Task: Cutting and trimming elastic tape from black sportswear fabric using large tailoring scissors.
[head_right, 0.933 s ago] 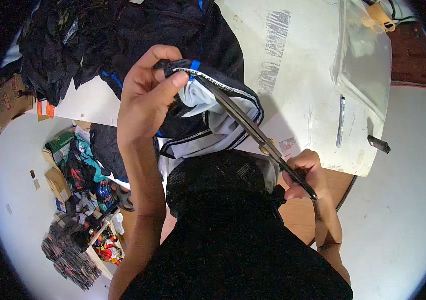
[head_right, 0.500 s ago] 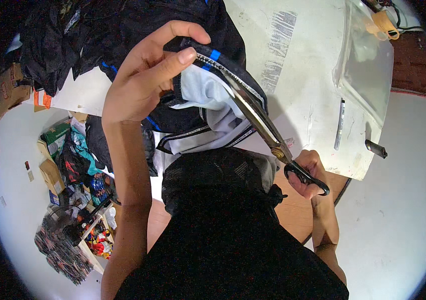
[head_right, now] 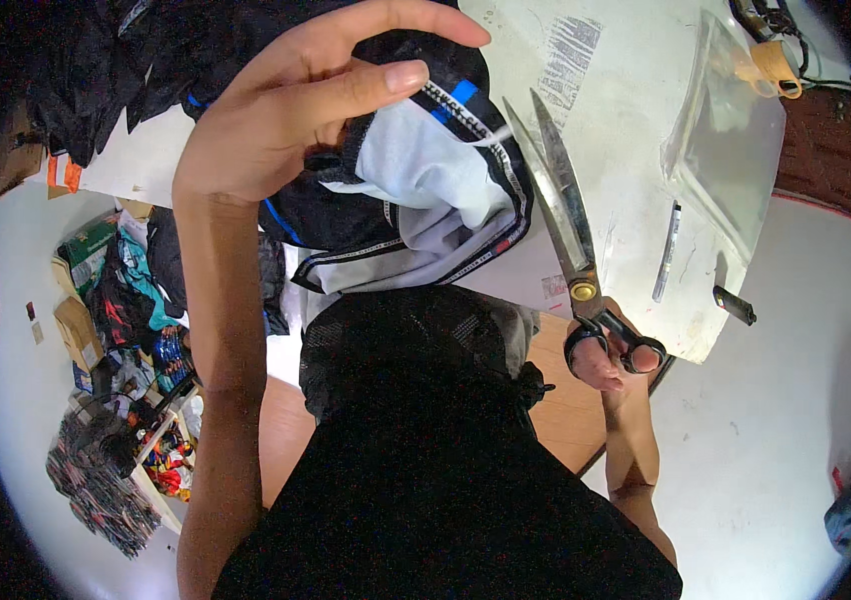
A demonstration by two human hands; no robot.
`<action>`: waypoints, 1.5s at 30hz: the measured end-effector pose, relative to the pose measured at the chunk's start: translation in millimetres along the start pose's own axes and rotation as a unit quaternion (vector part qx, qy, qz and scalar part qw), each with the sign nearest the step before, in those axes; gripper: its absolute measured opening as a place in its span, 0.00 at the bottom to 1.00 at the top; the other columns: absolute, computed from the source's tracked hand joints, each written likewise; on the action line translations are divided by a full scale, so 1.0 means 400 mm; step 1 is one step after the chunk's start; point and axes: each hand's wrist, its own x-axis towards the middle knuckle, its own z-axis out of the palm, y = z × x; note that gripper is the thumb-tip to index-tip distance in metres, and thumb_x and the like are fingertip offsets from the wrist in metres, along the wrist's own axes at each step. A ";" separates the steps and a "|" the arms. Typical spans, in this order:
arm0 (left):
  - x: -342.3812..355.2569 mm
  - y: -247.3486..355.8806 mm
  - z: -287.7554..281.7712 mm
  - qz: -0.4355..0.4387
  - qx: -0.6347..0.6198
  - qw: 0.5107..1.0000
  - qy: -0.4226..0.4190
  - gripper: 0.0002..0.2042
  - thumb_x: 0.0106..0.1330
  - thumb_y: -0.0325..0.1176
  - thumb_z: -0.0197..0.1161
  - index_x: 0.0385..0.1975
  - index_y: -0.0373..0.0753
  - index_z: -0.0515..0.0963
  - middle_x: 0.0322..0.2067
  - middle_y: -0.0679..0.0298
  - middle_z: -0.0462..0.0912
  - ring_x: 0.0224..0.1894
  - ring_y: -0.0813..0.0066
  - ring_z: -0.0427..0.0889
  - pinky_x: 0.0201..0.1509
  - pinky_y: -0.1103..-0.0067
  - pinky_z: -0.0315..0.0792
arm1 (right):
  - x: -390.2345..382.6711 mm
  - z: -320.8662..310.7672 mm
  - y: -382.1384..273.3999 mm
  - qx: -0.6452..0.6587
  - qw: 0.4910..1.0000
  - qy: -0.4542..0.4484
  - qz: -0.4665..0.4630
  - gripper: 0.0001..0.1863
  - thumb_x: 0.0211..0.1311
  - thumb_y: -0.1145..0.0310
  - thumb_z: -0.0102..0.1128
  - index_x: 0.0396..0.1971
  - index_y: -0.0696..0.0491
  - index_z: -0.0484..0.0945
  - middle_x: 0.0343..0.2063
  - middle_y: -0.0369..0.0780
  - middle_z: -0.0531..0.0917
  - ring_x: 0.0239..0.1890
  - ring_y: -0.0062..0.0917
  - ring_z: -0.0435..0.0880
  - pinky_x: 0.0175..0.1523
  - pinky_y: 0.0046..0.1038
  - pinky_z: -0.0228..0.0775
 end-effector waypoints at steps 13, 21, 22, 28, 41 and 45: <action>0.008 -0.016 0.001 -0.065 0.034 0.995 0.064 0.15 0.66 0.31 0.53 0.51 0.35 0.69 0.11 0.79 0.57 0.13 0.91 0.50 0.16 0.86 0.44 | 0.069 0.142 0.004 -0.292 0.952 0.075 -0.054 0.26 0.35 0.56 0.78 0.12 0.61 0.72 0.06 0.35 0.70 0.05 0.14 0.67 0.08 0.11 0.55; 0.009 -0.008 0.011 -0.052 0.063 0.995 0.063 0.17 0.66 0.32 0.53 0.53 0.35 0.68 0.11 0.79 0.57 0.14 0.91 0.51 0.17 0.86 0.44 | 0.042 0.131 0.002 -0.254 0.959 0.087 -0.089 0.26 0.38 0.59 0.77 0.14 0.64 0.69 0.06 0.36 0.69 0.04 0.15 0.67 0.07 0.11 0.54; 0.005 -0.009 0.011 -0.048 0.059 0.995 0.063 0.17 0.66 0.31 0.53 0.53 0.35 0.68 0.11 0.79 0.57 0.14 0.91 0.51 0.17 0.86 0.44 | 0.042 0.131 0.003 -0.245 0.959 0.100 -0.097 0.27 0.38 0.59 0.77 0.15 0.65 0.68 0.06 0.36 0.69 0.04 0.15 0.67 0.06 0.12 0.54; 0.004 -0.010 0.010 -0.025 0.052 0.997 0.043 0.17 0.66 0.31 0.53 0.54 0.35 0.67 0.11 0.78 0.58 0.14 0.91 0.51 0.17 0.86 0.44 | 0.043 0.134 0.005 -0.248 0.960 0.104 -0.083 0.27 0.37 0.58 0.77 0.15 0.65 0.69 0.06 0.35 0.68 0.04 0.14 0.66 0.06 0.12 0.52; 0.007 0.014 -0.021 0.022 0.072 0.995 -0.060 0.20 0.69 0.31 0.50 0.58 0.31 0.60 0.10 0.76 0.54 0.12 0.90 0.48 0.17 0.85 0.43 | 0.034 0.151 -0.008 -0.426 0.888 0.128 -0.115 0.28 0.33 0.54 0.79 0.19 0.62 0.73 0.05 0.33 0.67 0.06 0.12 0.61 0.09 0.14 0.44; 0.006 0.003 -0.025 0.021 0.089 0.993 -0.077 0.20 0.69 0.29 0.50 0.58 0.30 0.59 0.10 0.76 0.55 0.11 0.90 0.47 0.16 0.85 0.43 | 0.009 0.118 -0.014 -0.471 0.859 0.124 -0.159 0.37 0.32 0.51 0.78 0.38 0.61 0.69 0.08 0.34 0.69 0.07 0.11 0.59 0.10 0.15 0.43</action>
